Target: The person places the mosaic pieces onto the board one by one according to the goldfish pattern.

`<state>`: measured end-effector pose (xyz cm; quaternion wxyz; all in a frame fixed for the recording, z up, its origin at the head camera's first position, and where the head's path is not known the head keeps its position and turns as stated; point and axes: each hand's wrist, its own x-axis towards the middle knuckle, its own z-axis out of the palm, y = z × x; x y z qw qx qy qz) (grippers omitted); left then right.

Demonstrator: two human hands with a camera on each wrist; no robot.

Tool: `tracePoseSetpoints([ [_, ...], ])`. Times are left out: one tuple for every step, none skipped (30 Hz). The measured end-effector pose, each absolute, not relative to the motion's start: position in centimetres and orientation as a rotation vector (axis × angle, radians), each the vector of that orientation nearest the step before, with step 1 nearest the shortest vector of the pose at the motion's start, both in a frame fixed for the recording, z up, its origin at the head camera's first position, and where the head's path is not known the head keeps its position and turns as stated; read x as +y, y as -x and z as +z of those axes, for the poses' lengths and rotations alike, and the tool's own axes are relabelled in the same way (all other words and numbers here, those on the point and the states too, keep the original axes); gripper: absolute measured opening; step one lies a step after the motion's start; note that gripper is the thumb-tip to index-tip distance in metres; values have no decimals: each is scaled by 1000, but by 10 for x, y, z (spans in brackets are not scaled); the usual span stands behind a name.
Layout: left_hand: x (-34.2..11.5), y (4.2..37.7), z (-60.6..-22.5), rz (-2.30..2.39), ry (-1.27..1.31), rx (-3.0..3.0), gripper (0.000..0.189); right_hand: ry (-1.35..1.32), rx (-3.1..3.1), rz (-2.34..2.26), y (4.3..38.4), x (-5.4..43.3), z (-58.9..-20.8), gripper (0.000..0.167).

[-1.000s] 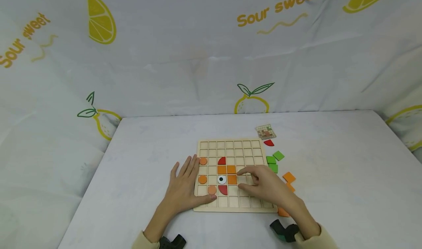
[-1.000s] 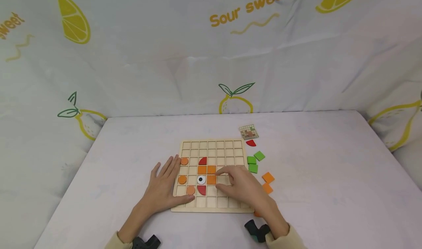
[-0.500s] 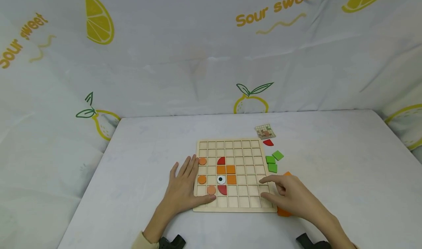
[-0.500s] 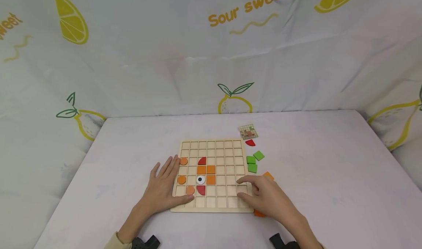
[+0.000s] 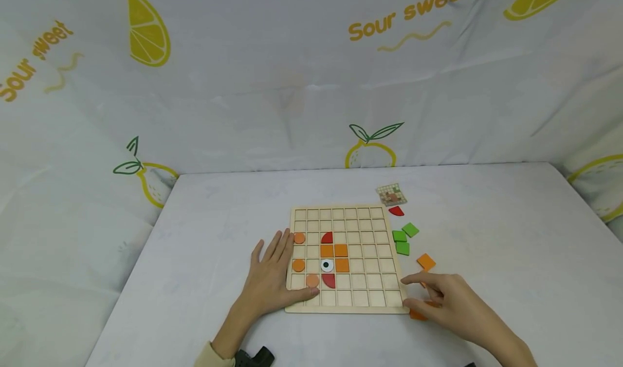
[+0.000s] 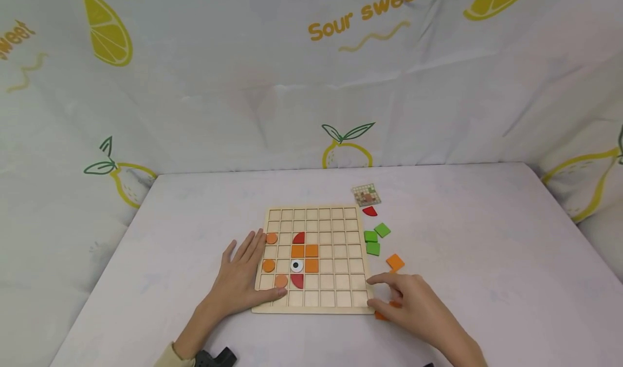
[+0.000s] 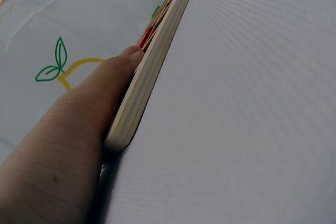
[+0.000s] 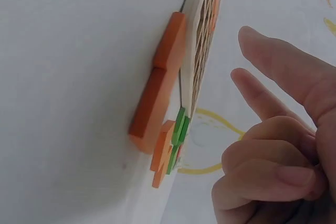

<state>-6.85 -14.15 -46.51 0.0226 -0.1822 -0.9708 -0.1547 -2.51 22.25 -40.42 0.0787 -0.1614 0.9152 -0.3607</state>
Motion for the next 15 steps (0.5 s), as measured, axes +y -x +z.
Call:
tracePoseSetpoints([
  [-142, 69, -465, -481, 564, -3001, 126, 475, 2730, -1077, 24, 224, -405, 30],
  [-142, 69, -466, -485, 565, -2997, 126, 466, 2722, -1074, 23, 225, -407, 31],
  [-142, 69, -466, -489, 565, -2996, 126, 455, 2712, -1067, 21, 227, -408, 32],
  [-142, 68, -466, -490, 565, -2995, 127, 445, 2705, -1055, 20, 228, -409, 33],
  [-142, 68, -466, -491, 564, -2995, 126, 431, 2696, -1045, 19, 229, -410, 34],
  [-142, 68, -466, -490, 563, -2998, 126, 414, 2686, -1035, 19, 230, -411, 35],
  [-142, 68, -466, -487, 561, -3000, 126, 398, 2677, -1026, 18, 230, -412, 36],
  [-141, 68, -465, -484, 560, -3004, 126, 388, 2674, -1014, 17, 231, -414, 36],
  [-141, 68, -465, -482, 558, -3007, 126, 378, 2670, -1003, 17, 232, -415, 36],
  [-141, 68, -465, -480, 557, -3010, 126, 374, 2668, -998, 16, 233, -416, 36],
  [-141, 68, -465, -477, 554, -3014, 126, 372, 2664, -996, 15, 233, -417, 36],
  [-141, 68, -465, -475, 552, -3018, 126, 372, 2658, -997, 15, 234, -418, 36],
  [-141, 68, -465, -474, 551, -3018, 126, 379, 2655, -998, 15, 235, -419, 36],
  [-141, 68, -464, -474, 549, -3023, 126, 387, 2653, -1001, 15, 236, -420, 36],
  [-141, 68, -464, -473, 547, -3026, 126, 387, 2646, -1004, 15, 237, -421, 36],
])
